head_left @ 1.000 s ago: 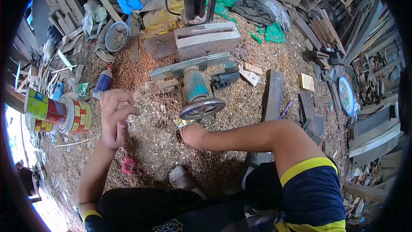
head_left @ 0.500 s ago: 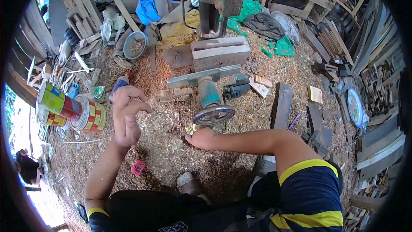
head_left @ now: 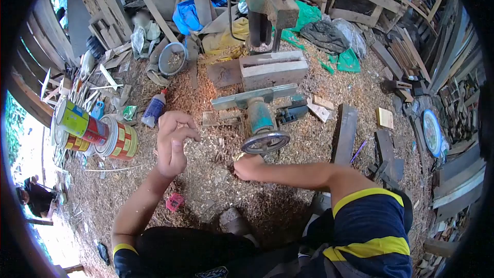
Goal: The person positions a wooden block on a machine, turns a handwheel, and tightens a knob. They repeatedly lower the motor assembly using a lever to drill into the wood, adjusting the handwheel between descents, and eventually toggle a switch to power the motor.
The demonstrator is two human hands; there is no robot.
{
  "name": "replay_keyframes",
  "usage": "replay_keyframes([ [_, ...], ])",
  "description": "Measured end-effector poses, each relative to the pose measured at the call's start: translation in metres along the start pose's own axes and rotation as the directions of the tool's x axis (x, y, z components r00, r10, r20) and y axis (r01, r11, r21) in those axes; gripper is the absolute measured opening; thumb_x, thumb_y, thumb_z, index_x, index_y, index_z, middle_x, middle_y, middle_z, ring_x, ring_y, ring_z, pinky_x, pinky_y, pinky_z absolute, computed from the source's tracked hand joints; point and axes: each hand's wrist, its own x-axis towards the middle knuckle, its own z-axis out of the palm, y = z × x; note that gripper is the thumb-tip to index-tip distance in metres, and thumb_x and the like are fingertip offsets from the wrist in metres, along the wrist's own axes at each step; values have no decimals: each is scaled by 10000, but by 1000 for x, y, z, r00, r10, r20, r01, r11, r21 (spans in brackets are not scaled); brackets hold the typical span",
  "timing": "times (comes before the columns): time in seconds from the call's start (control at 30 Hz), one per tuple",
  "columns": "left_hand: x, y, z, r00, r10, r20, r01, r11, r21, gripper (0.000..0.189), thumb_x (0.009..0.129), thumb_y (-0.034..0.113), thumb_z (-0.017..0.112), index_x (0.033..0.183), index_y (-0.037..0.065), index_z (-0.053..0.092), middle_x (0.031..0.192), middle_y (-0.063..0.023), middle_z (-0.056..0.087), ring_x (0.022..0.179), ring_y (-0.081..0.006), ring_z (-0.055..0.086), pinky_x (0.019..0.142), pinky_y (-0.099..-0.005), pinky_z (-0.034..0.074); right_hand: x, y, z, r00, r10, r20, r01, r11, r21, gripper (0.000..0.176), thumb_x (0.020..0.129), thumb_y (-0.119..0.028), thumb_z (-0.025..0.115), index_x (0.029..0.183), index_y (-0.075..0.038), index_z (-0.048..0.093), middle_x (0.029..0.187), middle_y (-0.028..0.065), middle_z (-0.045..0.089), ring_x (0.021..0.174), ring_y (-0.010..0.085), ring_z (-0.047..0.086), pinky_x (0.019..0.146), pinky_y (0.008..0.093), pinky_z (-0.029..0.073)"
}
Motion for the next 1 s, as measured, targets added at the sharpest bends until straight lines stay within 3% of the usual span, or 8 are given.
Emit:
replay_keyframes([
  [0.2,3,-7,1,996,-94,9,94,996,-1,771,1150,482,203,784,4,685,1024,-135,580,964,-277,543,910,-412,412,-49,-23,-73,937,-89,-337,182,949,256,391,1027,-390,592,800,-103,731,705,120,711,635,352,702,560,495,549],
  [0.33,5,-7,7,996,-51,-74,50,999,-22,639,1136,380,267,785,61,695,995,-116,604,978,-295,539,922,-421,379,-69,-23,-86,961,-118,-250,180,954,241,418,1061,-422,527,924,-113,772,804,138,743,715,392,723,663,511,588],
  [0.4,6,-4,8,997,-39,-62,38,999,-17,639,1136,382,265,786,62,694,993,-116,604,974,-295,539,920,-422,380,-79,-15,-84,853,-96,-513,319,874,367,383,1022,-365,648,754,-95,688,665,134,660,622,366,678,565,491,534],
  [0.5,7,-5,14,999,-19,-39,18,1000,-25,629,1135,383,273,790,61,689,989,-115,602,965,-293,540,916,-423,382,-106,9,-99,764,-265,-588,556,732,393,409,1029,-262,670,686,-49,603,615,122,577,616,368,635,601,482,527],
  [0.53,8,-7,17,1000,-4,-27,4,1000,-27,619,1134,382,284,792,60,687,986,-114,600,960,-291,541,914,-423,382,-113,15,-103,789,-356,-501,551,770,322,272,1028,-255,664,859,-42,671,804,168,672,779,396,688,719,495,561],
  [0.67,14,-13,37,997,-69,-28,65,992,-104,536,1117,333,359,797,50,682,985,-107,608,951,-288,545,908,-425,385,-135,15,-98,746,-418,-518,479,878,-18,216,920,-131,645,1099,-32,576,1048,156,598,1004,340,659,861,463,561],
  [0.77,25,-9,41,998,-7,56,8,1000,-17,673,1153,418,262,800,17,673,1003,-130,570,969,-284,539,907,-407,411,-155,9,-103,801,-344,-489,366,929,-54,234,885,-105,630,1096,-26,566,1061,140,586,1014,331,652,887,463,569],
  [1.0,28,-4,48,1000,21,16,-20,998,-55,482,1114,289,405,797,53,682,971,-105,607,963,-290,549,917,-434,381,-219,82,-104,775,-318,-546,337,939,-68,337,874,-76,712,1185,-53,584,1211,145,638,1121,337,669,962,422,559],
])
